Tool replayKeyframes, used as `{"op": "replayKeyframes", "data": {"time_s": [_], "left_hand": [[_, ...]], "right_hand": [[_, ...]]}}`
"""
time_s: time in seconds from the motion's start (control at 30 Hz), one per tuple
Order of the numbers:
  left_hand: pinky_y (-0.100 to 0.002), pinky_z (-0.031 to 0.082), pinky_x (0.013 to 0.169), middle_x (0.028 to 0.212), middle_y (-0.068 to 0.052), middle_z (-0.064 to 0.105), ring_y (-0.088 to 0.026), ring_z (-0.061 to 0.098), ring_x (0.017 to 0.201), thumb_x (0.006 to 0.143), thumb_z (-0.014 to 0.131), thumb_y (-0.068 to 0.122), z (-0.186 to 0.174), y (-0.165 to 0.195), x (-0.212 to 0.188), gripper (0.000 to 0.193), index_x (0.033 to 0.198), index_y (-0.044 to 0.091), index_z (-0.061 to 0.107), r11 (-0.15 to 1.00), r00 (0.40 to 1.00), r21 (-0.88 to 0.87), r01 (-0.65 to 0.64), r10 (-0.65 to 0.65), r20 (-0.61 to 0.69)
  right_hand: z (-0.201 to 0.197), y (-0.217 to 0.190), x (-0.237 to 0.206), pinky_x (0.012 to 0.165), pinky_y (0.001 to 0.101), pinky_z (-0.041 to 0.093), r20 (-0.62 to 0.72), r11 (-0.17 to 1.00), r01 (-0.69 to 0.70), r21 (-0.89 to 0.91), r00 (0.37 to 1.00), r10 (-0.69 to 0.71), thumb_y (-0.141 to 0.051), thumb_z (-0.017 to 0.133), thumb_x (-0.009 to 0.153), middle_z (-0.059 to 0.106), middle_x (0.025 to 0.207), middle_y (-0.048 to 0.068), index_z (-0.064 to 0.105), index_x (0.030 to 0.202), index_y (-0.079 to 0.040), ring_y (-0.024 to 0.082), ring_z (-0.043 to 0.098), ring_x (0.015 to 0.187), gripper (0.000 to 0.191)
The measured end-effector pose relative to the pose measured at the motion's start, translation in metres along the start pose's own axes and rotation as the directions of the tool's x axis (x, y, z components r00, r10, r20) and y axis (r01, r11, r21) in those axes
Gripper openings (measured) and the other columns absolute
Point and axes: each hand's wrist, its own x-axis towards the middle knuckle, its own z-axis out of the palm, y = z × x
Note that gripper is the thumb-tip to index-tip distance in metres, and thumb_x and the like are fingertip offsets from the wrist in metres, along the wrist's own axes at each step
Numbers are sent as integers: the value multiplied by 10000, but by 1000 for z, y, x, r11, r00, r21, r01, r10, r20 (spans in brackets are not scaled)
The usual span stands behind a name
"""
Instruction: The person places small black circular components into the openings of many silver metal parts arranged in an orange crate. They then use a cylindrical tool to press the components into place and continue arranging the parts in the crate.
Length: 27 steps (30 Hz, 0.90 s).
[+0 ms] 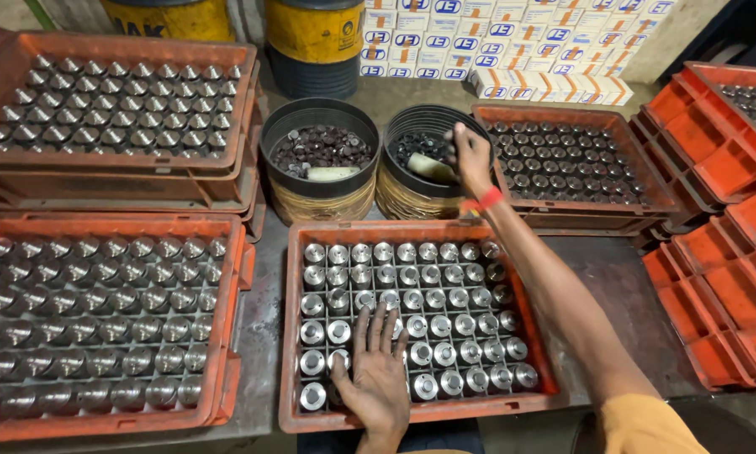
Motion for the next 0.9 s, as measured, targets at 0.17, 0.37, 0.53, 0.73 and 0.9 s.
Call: {"op": "replayKeyframes", "data": {"time_s": [0.17,0.37,0.53,0.73,0.9], "left_hand": [[-519,349,1137,1486,-243,509,-366,477,1379,980,325,568,-12,-13,6,749,1443,-7,454,997,997,-13,73,-73,-38],[-474,367,1147,1429,-189,550,-316,507,1347,1029,352,485,-45,-53,13,610,1408,32,501,936,915,-159,313,-342,-213],[-450,379,1162,1376,-161,589,-287,540,1311,1060,385,427,-60,-66,8,538,1393,30,532,907,936,-284,310,-345,-78],[-440,401,1171,1327,-169,653,-280,598,1280,1046,402,402,-36,-2,4,525,1357,13,568,965,979,-227,129,-160,-123],[-388,519,1038,1236,-122,712,-207,699,1152,993,409,369,-31,56,7,474,1318,58,558,993,974,-113,-15,-11,-226]], "right_hand": [[3,-11,-125,299,217,323,308,972,-209,109,937,167,-530,540,1028,503,574,-43,610,910,-96,55,424,379,456],[24,-33,-283,729,332,572,601,903,362,-232,783,-159,-175,725,961,741,882,74,738,976,-20,177,701,825,156],[25,-37,-304,849,366,559,642,713,682,-164,622,-447,-118,761,892,770,1007,85,748,1003,-47,225,740,975,132],[26,-27,-258,934,355,576,489,897,327,-299,859,-150,-83,717,925,773,1142,144,757,1098,-36,259,746,1054,184],[42,0,-205,893,386,573,615,697,537,-476,770,-173,-170,772,878,747,1168,148,745,1198,-59,266,723,1045,340]]}}
